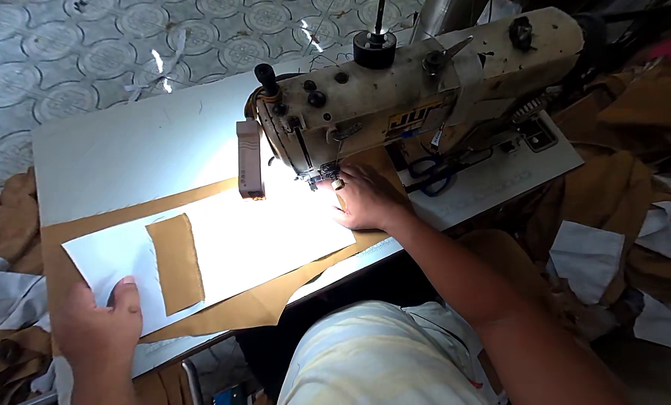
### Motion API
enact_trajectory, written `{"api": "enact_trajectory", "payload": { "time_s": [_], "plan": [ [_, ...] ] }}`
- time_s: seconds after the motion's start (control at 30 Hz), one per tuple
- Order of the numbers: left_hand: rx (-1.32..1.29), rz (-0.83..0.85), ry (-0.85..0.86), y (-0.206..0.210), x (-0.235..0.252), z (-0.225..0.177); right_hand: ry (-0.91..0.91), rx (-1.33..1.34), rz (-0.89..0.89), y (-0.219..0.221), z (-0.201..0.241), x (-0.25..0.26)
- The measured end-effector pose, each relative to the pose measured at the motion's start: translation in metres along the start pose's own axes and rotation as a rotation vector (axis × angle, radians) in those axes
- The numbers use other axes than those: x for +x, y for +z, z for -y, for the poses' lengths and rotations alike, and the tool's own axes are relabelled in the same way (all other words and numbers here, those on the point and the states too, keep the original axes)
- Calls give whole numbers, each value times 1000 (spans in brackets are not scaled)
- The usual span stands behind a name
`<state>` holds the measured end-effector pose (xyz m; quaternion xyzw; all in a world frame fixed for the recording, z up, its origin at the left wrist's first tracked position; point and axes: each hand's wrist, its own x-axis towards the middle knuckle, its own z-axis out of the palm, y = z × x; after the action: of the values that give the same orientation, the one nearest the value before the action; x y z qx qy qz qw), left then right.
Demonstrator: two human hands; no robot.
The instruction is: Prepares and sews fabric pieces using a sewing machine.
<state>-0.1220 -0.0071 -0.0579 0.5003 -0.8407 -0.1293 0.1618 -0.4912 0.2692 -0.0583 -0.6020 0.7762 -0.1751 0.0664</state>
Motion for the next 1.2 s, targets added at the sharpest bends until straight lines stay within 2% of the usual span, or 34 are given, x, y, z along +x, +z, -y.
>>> {"api": "enact_trajectory", "payload": {
  "time_s": [0.17, 0.5, 0.9, 1.2],
  "plan": [
    [34, 34, -51, -4, 0, -7, 4, 4, -21, 3, -2, -1],
    [28, 43, -37, -10, 4, -7, 21, -25, -43, 10, -6, 0],
    [-66, 69, -167, -21, 14, 8, 67, -46, -64, 14, -5, 0],
    [-84, 67, -134, -19, 16, 18, 99, -43, -19, 13, -3, 0]
  ]
}}
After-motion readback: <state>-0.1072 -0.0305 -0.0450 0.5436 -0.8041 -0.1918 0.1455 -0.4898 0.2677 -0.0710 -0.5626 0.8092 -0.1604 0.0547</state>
